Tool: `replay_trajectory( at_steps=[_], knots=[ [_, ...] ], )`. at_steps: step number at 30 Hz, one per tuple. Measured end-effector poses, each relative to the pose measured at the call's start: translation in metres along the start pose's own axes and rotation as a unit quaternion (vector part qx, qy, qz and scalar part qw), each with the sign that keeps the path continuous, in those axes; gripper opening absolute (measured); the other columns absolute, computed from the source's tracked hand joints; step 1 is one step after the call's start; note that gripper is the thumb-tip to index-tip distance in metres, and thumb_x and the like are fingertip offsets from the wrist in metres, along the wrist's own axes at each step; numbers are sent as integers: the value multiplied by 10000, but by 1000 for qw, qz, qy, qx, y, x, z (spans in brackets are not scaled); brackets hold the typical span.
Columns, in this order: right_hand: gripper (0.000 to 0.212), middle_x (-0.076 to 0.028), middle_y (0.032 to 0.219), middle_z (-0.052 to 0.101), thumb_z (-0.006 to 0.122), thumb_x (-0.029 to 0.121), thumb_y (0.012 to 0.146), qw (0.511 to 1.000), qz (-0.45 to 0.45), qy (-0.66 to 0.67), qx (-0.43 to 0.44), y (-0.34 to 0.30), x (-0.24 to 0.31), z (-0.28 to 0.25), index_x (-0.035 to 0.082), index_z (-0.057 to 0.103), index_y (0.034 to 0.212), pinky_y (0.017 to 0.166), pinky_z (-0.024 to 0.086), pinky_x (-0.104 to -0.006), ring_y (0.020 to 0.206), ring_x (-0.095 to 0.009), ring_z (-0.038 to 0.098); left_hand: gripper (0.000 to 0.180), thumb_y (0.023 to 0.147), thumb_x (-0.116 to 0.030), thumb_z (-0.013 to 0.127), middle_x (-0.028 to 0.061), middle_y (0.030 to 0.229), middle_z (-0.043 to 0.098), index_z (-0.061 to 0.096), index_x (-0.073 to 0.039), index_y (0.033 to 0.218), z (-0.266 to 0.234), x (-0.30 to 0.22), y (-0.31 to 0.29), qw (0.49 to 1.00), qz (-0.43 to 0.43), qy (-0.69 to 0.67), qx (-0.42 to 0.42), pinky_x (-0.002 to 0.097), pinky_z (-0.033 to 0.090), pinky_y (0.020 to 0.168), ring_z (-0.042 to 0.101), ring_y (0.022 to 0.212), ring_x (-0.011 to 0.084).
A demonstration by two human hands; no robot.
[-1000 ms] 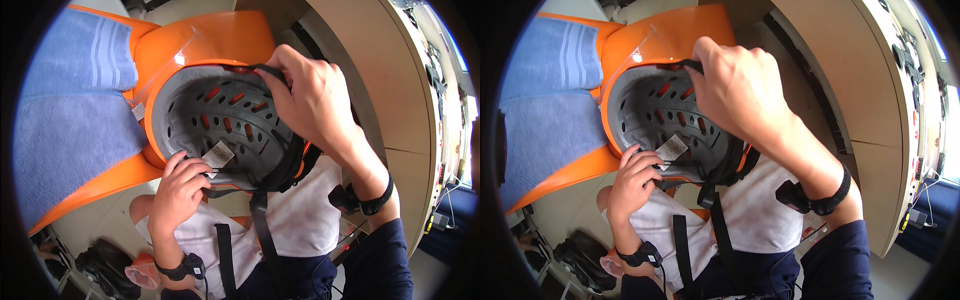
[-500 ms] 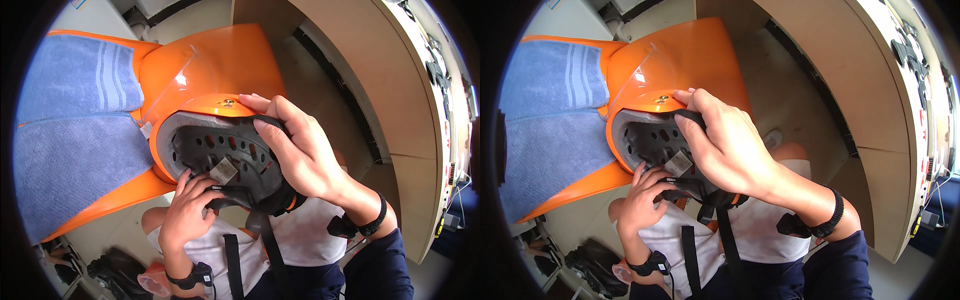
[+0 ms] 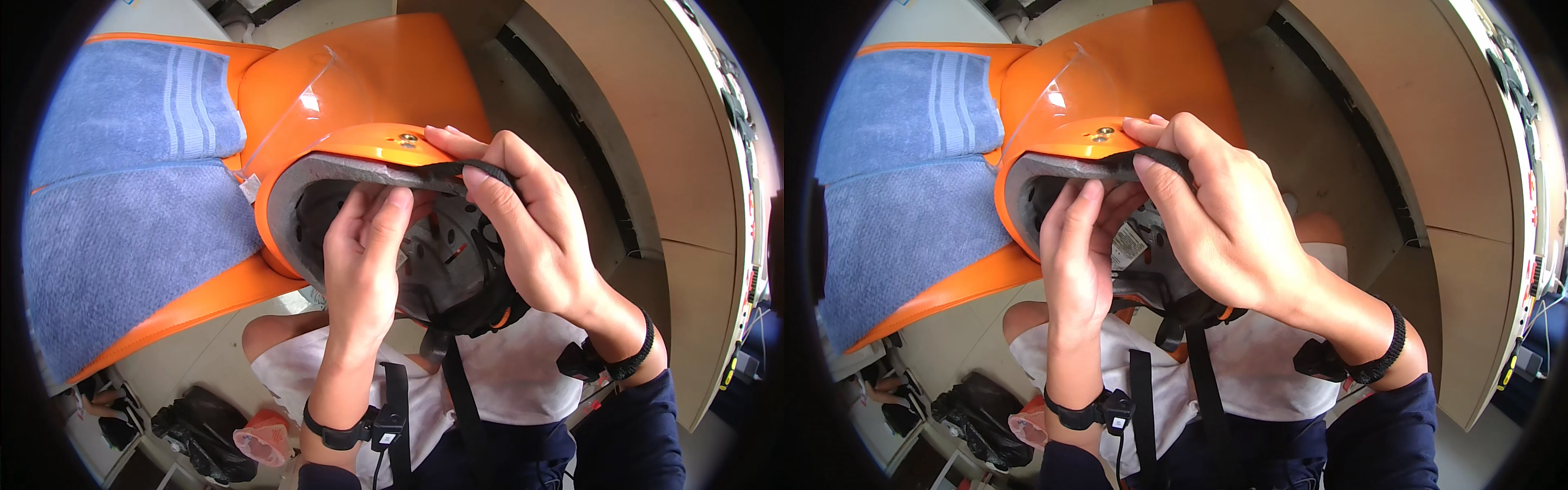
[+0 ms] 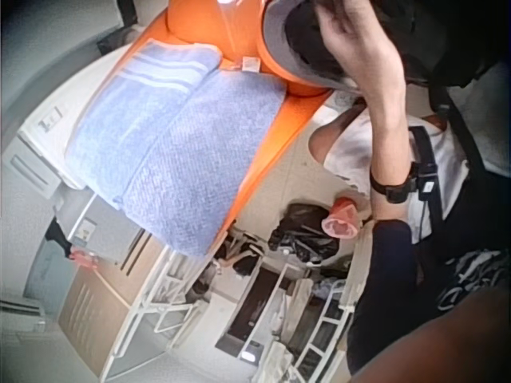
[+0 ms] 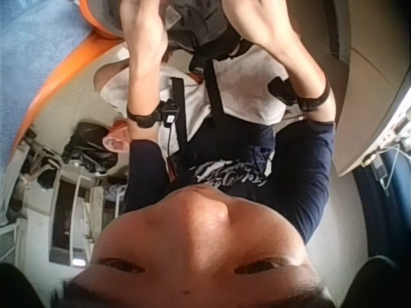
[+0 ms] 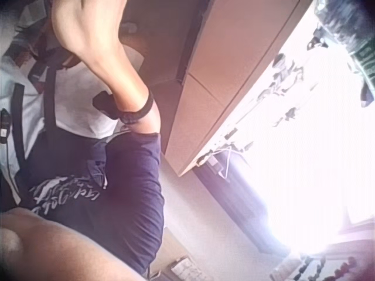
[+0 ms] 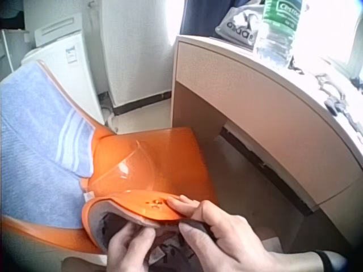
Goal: The person reattaches internal padding and straps to a bicycle helmet by hand while seated at a desk, receiving parts from another person.
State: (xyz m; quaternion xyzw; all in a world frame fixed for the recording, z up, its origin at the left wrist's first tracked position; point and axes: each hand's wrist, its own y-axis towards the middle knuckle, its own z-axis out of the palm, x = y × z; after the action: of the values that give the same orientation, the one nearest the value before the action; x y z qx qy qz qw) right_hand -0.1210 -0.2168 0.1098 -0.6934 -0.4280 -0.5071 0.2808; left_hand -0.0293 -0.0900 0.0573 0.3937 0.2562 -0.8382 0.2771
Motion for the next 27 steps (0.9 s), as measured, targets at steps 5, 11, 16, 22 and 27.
replay_trajectory(
  at_steps=[5,11,16,22,27],
  knots=[
    [149,-260,1263,597,450,17,965,999,-33,-16,16,-3,-2,1,-41,483,832,996,409,-341,1222,-260,544,362,988,-228,530,116,1126,630,552,67,1197,1,-4,-2,997,-5,70,-16,340,485,934,624,1006,180],
    [146,-263,1274,587,439,18,974,999,-15,26,12,-4,-2,7,-38,487,847,1019,393,-352,1227,-256,534,377,971,-220,533,141,1133,635,550,74,1206,4,-10,-5,995,11,96,-30,383,506,947,644,1016,215],
    [142,-230,1299,581,425,23,982,994,56,93,1,-9,4,9,-21,475,857,1026,381,-334,1198,-195,517,337,953,-157,521,142,1116,638,553,80,1190,7,-12,-10,995,-3,86,-40,388,506,945,646,998,213],
    [134,-217,1309,579,412,19,981,991,58,122,-9,-14,2,10,-16,470,865,1019,383,-329,1178,-173,513,304,947,-139,515,143,1040,655,575,92,1135,9,-8,-19,994,4,97,-58,388,513,932,649,959,208],
    [124,-221,1302,583,410,11,977,990,53,130,-13,-15,3,12,-14,471,873,1018,386,-333,1172,-178,516,307,943,-127,507,151,1051,656,580,100,1137,12,-7,-23,993,12,85,-76,389,513,935,650,961,206]
  ],
)
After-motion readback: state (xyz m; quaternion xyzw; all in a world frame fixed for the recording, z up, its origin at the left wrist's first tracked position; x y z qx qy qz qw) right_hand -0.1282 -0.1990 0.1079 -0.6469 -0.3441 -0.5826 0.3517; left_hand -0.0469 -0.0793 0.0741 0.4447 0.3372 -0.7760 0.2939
